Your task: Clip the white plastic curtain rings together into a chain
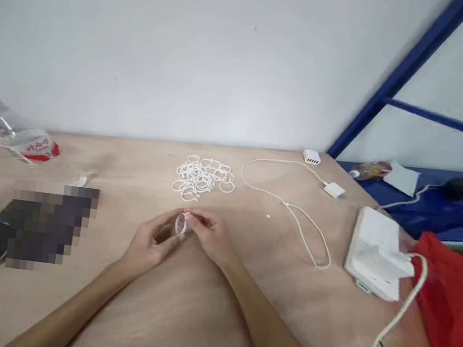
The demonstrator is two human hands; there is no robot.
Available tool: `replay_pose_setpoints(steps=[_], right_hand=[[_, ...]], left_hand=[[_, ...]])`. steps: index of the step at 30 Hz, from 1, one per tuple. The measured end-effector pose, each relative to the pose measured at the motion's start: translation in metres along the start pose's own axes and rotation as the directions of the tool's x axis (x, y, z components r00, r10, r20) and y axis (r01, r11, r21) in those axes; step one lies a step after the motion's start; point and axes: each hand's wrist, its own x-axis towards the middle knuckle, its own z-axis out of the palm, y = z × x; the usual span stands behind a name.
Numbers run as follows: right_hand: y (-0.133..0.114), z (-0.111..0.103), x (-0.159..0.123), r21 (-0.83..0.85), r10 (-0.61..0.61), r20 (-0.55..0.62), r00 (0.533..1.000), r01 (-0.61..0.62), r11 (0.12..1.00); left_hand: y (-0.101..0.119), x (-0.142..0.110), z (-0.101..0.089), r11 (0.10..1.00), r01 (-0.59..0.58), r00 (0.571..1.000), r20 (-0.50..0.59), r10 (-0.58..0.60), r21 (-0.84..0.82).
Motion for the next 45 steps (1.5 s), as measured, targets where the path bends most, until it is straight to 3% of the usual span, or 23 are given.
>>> replay_pose_setpoints(steps=[12, 18, 21, 24, 27, 30, 34, 36, 40, 42, 45], right_hand=[[0.009, -0.005, 0.005, -0.012, -0.012, 0.078, 0.997, 0.013, 1.000], [0.012, -0.008, 0.006, -0.067, 0.002, 0.059, 0.998, 0.002, 0.998], [0.013, -0.002, 0.004, -0.218, -0.067, 0.136, 0.988, 0.096, 0.971], [0.014, 0.005, 0.001, -0.347, -0.178, 0.222, 0.959, 0.249, 0.905], [0.018, 0.007, 0.001, -0.410, -0.207, 0.140, 0.968, 0.247, 0.878], [0.021, 0.005, 0.004, -0.397, -0.231, 0.003, 0.973, 0.213, 0.893], [0.025, 0.000, 0.011, -0.214, -0.153, -0.314, 0.937, 0.087, 0.973], [0.024, -0.002, 0.012, -0.077, -0.062, -0.372, 0.926, 0.035, 0.996], [0.017, -0.003, 0.010, 0.024, -0.008, -0.125, 0.992, 0.011, 1.000], [0.013, -0.004, 0.008, 0.026, -0.032, -0.010, 0.999, 0.032, 0.999], [0.009, -0.004, 0.005, 0.030, -0.034, 0.052, 0.998, 0.033, 0.999]], left_hand=[[0.007, -0.003, -0.005, 0.995, -0.071, 0.993, 0.094, 0.064, 0.073], [0.003, 0.016, -0.036, 0.988, -0.143, 0.963, 0.223, 0.152, -0.058], [-0.008, 0.035, -0.041, 0.965, -0.183, 0.983, 0.058, 0.175, 0.187], [-0.022, 0.052, -0.030, 0.833, -0.240, 0.961, 0.000, 0.277, 0.498], [-0.030, 0.064, -0.015, 0.731, -0.255, 0.947, 0.011, 0.321, 0.633], [-0.027, 0.067, -0.009, 0.686, -0.311, 0.918, 0.023, 0.395, 0.658], [-0.009, 0.050, -0.008, 0.706, -0.402, 0.854, -0.039, 0.519, 0.583], [0.001, 0.034, -0.006, 0.750, -0.392, 0.839, -0.128, 0.529, 0.533], [0.013, 0.002, -0.002, 0.817, -0.334, 0.845, -0.234, 0.481, 0.470], [0.015, -0.007, -0.002, 0.829, -0.311, 0.848, -0.259, 0.463, 0.465], [0.015, -0.013, -0.004, 0.842, -0.290, 0.851, -0.280, 0.444, 0.456]])
